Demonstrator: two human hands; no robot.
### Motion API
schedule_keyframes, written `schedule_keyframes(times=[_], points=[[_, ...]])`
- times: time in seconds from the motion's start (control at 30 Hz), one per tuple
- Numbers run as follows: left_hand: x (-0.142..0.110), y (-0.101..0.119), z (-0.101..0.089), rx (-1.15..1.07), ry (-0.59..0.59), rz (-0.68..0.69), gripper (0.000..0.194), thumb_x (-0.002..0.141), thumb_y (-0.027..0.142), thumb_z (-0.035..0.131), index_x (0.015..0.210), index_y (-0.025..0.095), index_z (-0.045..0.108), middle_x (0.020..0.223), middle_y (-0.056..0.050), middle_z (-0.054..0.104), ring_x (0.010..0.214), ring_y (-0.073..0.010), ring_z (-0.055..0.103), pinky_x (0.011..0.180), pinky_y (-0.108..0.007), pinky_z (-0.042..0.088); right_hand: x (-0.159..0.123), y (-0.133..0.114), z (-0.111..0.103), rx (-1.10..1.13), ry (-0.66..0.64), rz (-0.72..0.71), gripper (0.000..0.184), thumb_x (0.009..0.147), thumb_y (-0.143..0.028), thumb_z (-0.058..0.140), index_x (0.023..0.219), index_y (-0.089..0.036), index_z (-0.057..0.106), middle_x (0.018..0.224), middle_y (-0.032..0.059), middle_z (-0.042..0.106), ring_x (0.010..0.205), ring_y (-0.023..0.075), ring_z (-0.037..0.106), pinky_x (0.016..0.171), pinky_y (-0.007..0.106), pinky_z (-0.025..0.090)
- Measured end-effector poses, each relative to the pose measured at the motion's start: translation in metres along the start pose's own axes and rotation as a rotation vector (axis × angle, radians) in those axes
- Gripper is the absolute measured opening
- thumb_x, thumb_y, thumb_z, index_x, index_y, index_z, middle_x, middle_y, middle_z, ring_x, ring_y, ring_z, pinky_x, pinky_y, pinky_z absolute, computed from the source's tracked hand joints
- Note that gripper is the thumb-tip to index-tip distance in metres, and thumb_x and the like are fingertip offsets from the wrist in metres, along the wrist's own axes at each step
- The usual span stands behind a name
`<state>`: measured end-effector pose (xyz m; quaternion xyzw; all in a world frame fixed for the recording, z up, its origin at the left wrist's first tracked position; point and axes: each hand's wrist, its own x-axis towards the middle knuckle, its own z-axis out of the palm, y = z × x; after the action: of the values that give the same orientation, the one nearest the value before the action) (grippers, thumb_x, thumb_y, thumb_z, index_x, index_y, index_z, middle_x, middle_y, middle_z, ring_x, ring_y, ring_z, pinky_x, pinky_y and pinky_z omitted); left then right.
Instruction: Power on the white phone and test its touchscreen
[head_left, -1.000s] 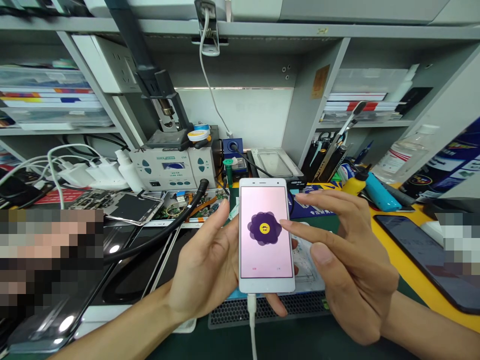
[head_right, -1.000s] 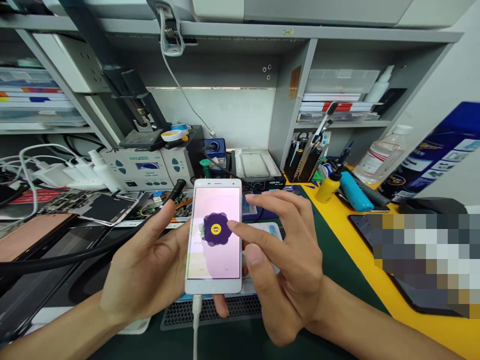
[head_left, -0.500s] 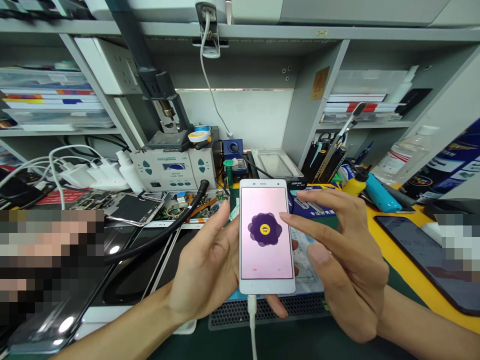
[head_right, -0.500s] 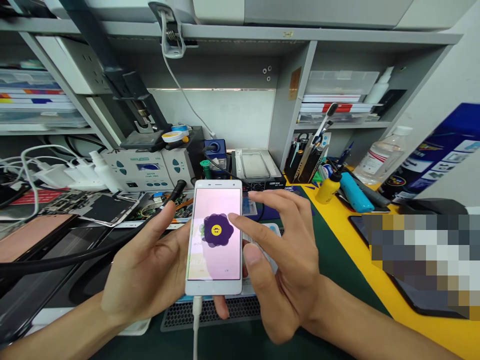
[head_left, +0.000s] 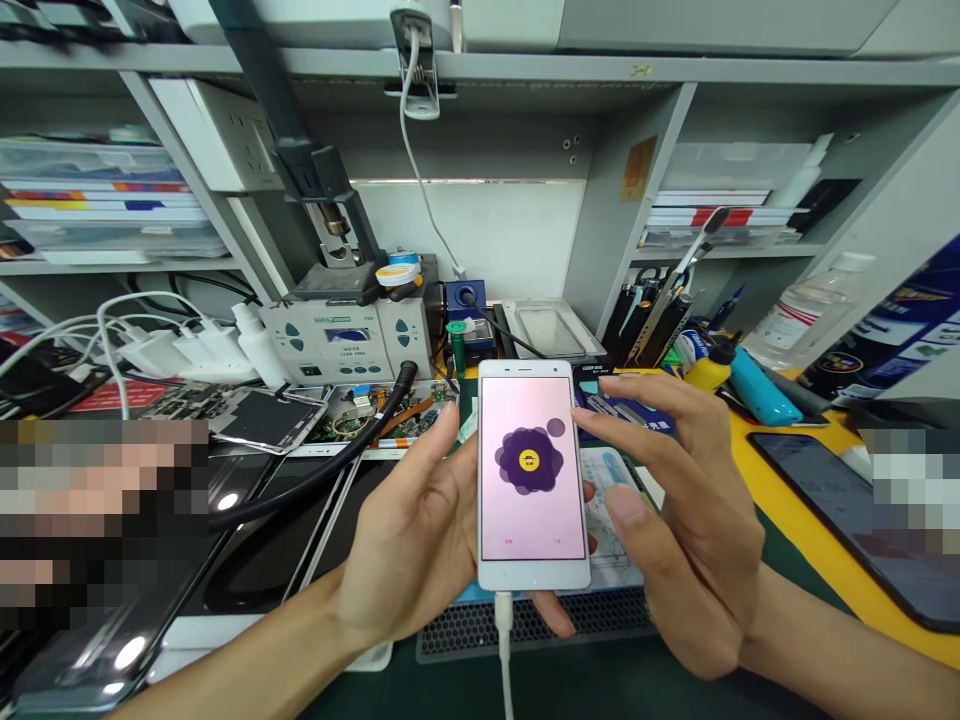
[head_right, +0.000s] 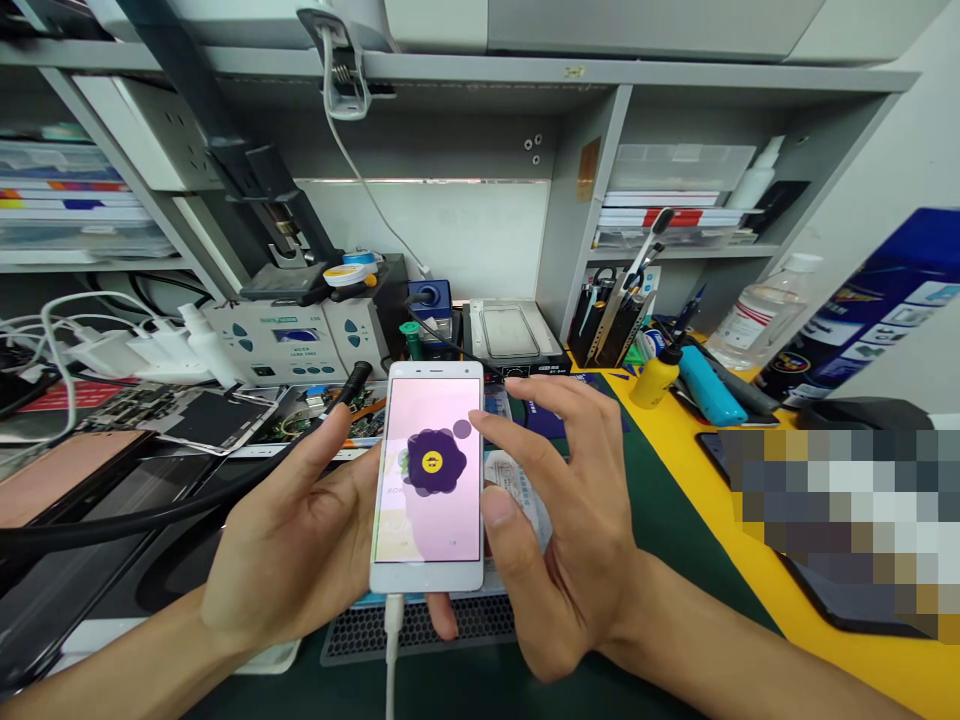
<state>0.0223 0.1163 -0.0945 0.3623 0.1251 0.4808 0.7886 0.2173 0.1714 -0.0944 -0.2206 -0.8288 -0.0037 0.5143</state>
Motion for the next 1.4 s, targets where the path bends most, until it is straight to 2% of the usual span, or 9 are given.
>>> schedule_keyframes(times=[0.27, 0.43, 0.7, 0.93, 1.13, 1.4], points=[[0.0007, -0.0006, -0.0002, -0.014, 0.009, -0.001, 0.078, 0.1, 0.06, 0.011, 0.148, 0.008, 0.044, 0.114, -0.025, 0.07, 0.103, -0.0381, 0.069, 0.077, -0.054, 0.057, -0.0009, 0.0027, 0.0014, -0.005, -0.021, -0.018, 0.042, 0.082, -0.018, 0.049, 0.12, -0.013, 0.064, 0.131, 0.017, 0.053, 0.124, 0.0341, 0.051, 0.102, 0.057, 0.038], [0.0019, -0.0003, -0.0009, -0.014, -0.012, 0.001, 0.078, 0.1, 0.061, 0.014, 0.147, 0.008, 0.047, 0.112, -0.023, 0.071, 0.092, -0.0339, 0.073, 0.078, -0.048, 0.058, 0.0002, 0.003, 0.0027, -0.019, -0.076, -0.038, 0.044, 0.083, -0.017, 0.048, 0.125, -0.013, 0.062, 0.136, 0.0178, 0.048, 0.128, 0.0355, 0.047, 0.103, 0.06, 0.036], [0.0031, -0.0006, -0.0003, -0.065, -0.023, 0.023, 0.07, 0.102, 0.058, 0.014, 0.158, 0.02, 0.029, 0.125, -0.021, 0.066, 0.097, -0.0334, 0.071, 0.073, -0.048, 0.059, -0.0001, 0.0038, 0.0016, -0.026, -0.117, -0.063, 0.045, 0.083, -0.019, 0.05, 0.125, -0.011, 0.063, 0.139, 0.0199, 0.042, 0.133, 0.0374, 0.042, 0.106, 0.061, 0.035], [0.0005, -0.0004, -0.0006, -0.049, 0.004, 0.019, 0.07, 0.101, 0.06, 0.014, 0.158, 0.021, 0.025, 0.123, -0.021, 0.067, 0.095, -0.0329, 0.071, 0.077, -0.052, 0.058, 0.0006, 0.0032, 0.0015, -0.024, -0.083, -0.032, 0.05, 0.083, -0.021, 0.05, 0.131, -0.009, 0.057, 0.139, 0.0209, 0.045, 0.133, 0.0376, 0.043, 0.106, 0.06, 0.036], [0.0008, 0.0008, -0.0018, 0.019, 0.0, 0.002, 0.075, 0.1, 0.061, 0.013, 0.152, 0.012, 0.037, 0.109, -0.021, 0.072, 0.088, -0.0344, 0.074, 0.078, -0.05, 0.057, -0.0016, 0.0034, 0.0004, -0.029, -0.066, -0.01, 0.047, 0.083, -0.021, 0.049, 0.129, -0.012, 0.057, 0.137, 0.0191, 0.047, 0.13, 0.0361, 0.046, 0.105, 0.06, 0.037], [0.0002, -0.0009, -0.0012, 0.01, 0.002, 0.005, 0.078, 0.1, 0.061, 0.011, 0.143, 0.008, 0.05, 0.11, -0.024, 0.072, 0.097, -0.0366, 0.071, 0.077, -0.052, 0.057, -0.0001, 0.0023, 0.0001, -0.012, -0.069, -0.023, 0.043, 0.083, -0.018, 0.049, 0.123, -0.008, 0.062, 0.135, 0.0212, 0.047, 0.129, 0.0351, 0.047, 0.104, 0.059, 0.037]])
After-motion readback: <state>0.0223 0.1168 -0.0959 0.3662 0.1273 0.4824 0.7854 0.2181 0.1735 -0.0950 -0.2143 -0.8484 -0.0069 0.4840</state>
